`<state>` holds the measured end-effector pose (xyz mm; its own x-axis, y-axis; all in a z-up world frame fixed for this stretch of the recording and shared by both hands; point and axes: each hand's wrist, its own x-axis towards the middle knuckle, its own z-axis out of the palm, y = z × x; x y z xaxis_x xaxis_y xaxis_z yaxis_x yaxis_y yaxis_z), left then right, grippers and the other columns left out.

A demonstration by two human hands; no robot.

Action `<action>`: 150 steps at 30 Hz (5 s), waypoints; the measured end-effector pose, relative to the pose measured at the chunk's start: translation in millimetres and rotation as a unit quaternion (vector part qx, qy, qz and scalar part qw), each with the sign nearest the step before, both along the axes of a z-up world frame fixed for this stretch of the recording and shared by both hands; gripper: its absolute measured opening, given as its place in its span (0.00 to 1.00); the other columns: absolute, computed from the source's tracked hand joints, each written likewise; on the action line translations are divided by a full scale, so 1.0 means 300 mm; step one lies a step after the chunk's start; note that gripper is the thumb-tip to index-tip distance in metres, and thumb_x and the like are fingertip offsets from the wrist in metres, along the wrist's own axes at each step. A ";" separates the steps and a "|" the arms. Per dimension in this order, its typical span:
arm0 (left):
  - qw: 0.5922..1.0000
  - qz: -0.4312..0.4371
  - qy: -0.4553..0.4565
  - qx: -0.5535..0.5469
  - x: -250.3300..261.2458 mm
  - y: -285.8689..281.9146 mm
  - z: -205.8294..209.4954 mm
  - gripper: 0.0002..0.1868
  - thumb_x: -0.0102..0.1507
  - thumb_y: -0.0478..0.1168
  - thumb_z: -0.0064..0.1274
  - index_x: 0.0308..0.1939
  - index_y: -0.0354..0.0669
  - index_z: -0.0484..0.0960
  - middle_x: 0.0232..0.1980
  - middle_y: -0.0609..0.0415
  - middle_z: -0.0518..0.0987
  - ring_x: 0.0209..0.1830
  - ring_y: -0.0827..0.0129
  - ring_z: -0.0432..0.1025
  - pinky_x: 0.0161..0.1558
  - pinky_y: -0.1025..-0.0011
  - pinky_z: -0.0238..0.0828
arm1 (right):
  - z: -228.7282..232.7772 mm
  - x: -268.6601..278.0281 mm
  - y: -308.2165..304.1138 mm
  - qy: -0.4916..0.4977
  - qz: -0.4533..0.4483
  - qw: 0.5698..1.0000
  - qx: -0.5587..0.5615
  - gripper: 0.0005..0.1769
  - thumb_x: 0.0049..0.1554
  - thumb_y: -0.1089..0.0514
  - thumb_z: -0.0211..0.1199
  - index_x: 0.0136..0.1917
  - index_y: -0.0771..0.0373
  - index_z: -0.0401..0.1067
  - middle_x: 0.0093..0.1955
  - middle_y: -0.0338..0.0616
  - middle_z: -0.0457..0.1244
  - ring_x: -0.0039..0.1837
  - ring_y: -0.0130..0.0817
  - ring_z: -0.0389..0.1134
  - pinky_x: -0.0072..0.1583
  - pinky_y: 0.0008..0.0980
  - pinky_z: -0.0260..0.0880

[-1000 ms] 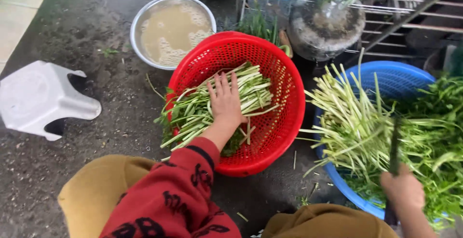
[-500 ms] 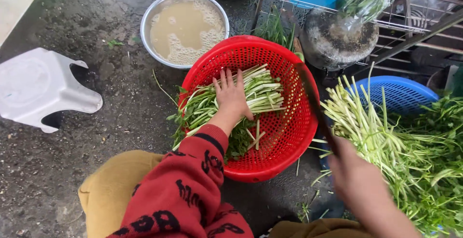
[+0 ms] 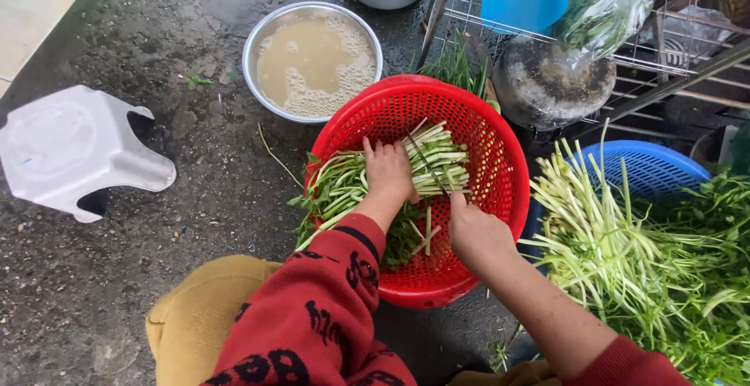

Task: The person gathers a large bunch of green leafy vegetables from a blue basket and transfers them into a red colander. They then use a knife to trim the ends of the vegetables and arrange them within the colander.

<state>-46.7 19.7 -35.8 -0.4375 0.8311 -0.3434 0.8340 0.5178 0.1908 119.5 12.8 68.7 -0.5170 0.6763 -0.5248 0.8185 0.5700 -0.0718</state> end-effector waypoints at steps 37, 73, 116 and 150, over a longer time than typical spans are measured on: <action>0.994 -0.028 -0.027 -0.099 -0.005 -0.043 0.252 0.78 0.31 0.64 0.71 0.71 0.39 0.38 0.75 0.40 0.38 0.75 0.48 0.26 0.66 0.45 0.03 | 0.374 0.120 -0.046 -0.087 -0.121 0.978 -0.144 0.18 0.53 0.51 0.46 0.53 0.63 0.61 0.37 0.54 0.68 0.46 0.55 0.72 0.55 0.50 0.66; 0.993 0.005 -0.006 -0.116 -0.057 -0.147 0.134 0.72 0.33 0.57 0.71 0.69 0.35 0.41 0.67 0.39 0.58 0.72 0.52 0.44 0.68 0.47 0.13 | 0.055 0.021 -0.087 0.053 -0.023 0.997 -0.061 0.14 0.57 0.46 0.41 0.51 0.54 0.55 0.43 0.59 0.65 0.50 0.62 0.68 0.54 0.54 0.67; 0.978 0.036 -0.091 -0.186 -0.080 -0.191 0.253 0.75 0.35 0.73 0.62 0.71 0.34 0.39 0.74 0.39 0.42 0.75 0.49 0.28 0.69 0.53 0.13 | 0.388 0.051 -0.131 -0.137 0.000 0.961 -0.239 0.18 0.53 0.59 0.46 0.55 0.69 0.62 0.52 0.60 0.64 0.55 0.56 0.68 0.56 0.50 0.67; 0.997 0.068 -0.020 0.005 -0.058 -0.252 0.036 0.36 0.37 0.49 0.61 0.46 0.40 0.69 0.42 0.45 0.78 0.43 0.47 0.75 0.50 0.54 0.67 | 0.270 0.224 -0.004 0.071 -0.093 0.990 -0.081 0.15 0.54 0.49 0.50 0.50 0.59 0.63 0.44 0.66 0.66 0.54 0.64 0.66 0.56 0.54 0.66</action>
<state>-64.2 -55.8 -25.1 -0.5332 0.7685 -0.3538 0.7477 0.6237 0.2279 186.6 11.7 149.8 -0.4674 0.6793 -0.5658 0.8835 0.3819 -0.2712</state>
